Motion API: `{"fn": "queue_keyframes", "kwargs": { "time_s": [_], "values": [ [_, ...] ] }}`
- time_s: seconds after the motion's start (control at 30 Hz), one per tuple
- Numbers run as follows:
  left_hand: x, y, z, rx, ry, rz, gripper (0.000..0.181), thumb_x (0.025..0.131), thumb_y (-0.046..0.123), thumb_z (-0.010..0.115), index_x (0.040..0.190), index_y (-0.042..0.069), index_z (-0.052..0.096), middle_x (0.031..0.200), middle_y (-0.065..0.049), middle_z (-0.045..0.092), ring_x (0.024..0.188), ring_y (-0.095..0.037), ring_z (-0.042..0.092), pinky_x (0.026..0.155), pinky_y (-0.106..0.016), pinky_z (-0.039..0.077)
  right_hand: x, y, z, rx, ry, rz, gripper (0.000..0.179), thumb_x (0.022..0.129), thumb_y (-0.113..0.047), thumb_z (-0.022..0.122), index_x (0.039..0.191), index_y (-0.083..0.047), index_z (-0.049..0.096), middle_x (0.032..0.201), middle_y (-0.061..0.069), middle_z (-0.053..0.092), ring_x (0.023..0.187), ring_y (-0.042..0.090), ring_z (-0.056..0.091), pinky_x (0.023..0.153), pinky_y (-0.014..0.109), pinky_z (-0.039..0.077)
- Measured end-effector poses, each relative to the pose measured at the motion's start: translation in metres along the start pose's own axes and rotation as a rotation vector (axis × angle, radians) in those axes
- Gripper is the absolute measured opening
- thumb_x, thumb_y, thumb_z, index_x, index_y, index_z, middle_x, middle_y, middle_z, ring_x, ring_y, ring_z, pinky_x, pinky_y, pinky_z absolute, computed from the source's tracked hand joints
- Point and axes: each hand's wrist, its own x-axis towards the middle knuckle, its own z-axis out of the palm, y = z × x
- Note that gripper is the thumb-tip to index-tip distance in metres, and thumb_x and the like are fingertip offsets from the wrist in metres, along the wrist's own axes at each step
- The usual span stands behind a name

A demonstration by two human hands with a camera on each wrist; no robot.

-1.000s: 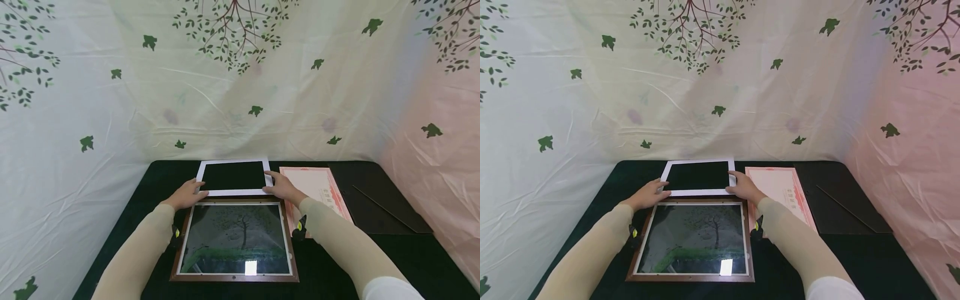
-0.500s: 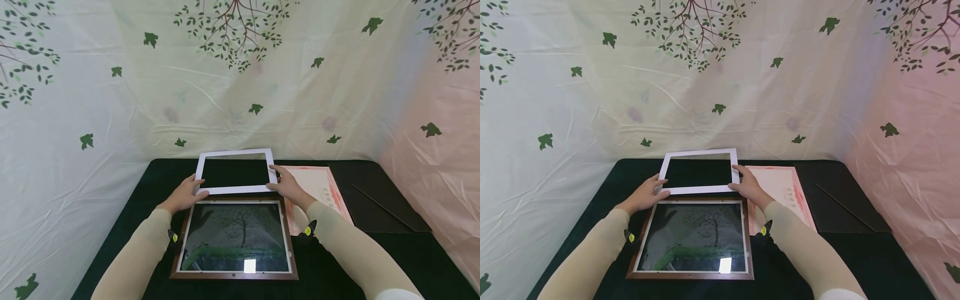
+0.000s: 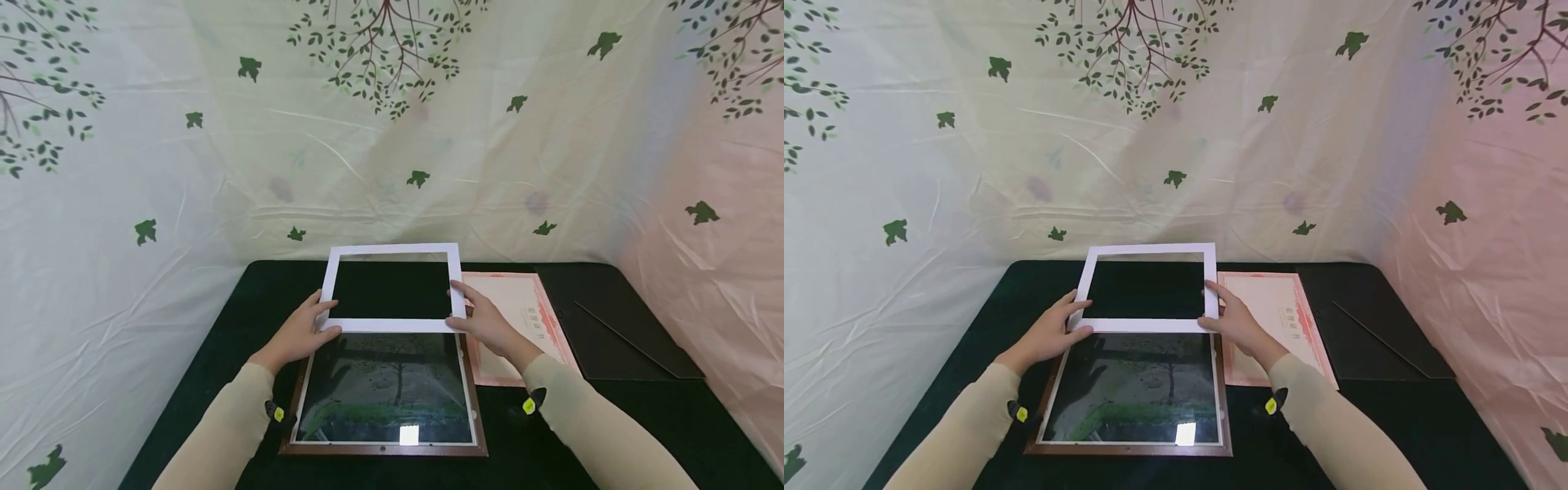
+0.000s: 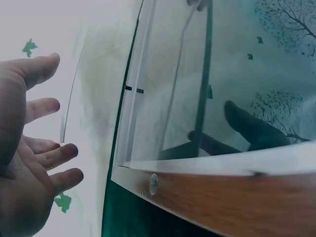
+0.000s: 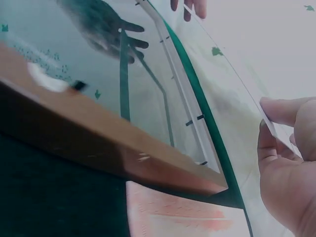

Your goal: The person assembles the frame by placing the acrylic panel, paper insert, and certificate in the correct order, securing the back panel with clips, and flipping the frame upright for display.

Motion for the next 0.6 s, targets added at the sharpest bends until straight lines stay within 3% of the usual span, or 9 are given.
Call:
{"fn": "queue_keyframes", "kwargs": {
  "time_s": [0.17,0.4,0.6],
  "values": [
    [-0.013,0.006,0.0,0.018,0.001,0.0,0.065,0.09,0.048,0.064,0.141,0.012,0.048,0.155,-0.021,0.022,0.138,-0.041,0.03,0.104,-0.058,0.034,-0.02,0.006,0.0,0.044,-0.026,-0.025,0.083,0.085,-0.009,0.074,0.152,-0.024,0.027,0.149,0.007,0.037,0.123,0.034,0.049,0.088,0.037,0.052],
    [-0.036,0.015,0.01,0.077,-0.017,-0.007,0.064,0.088,0.048,0.066,0.14,0.014,0.05,0.154,-0.019,0.028,0.136,-0.04,0.035,0.103,-0.057,0.036,-0.045,0.018,0.0,-0.005,-0.025,-0.022,0.08,0.084,-0.012,0.075,0.15,-0.026,0.032,0.147,0.009,0.043,0.109,0.031,0.057,0.081,0.034,0.055],
    [-0.057,0.021,0.016,0.115,-0.06,-0.028,0.063,0.087,0.046,0.068,0.14,0.016,0.051,0.151,-0.018,0.034,0.136,-0.037,0.036,0.104,-0.056,0.035,-0.065,0.025,-0.002,-0.013,-0.052,0.015,0.083,0.08,-0.019,0.079,0.15,-0.027,0.034,0.138,0.015,0.046,0.097,0.028,0.062,0.074,0.038,0.057]
  ]
}}
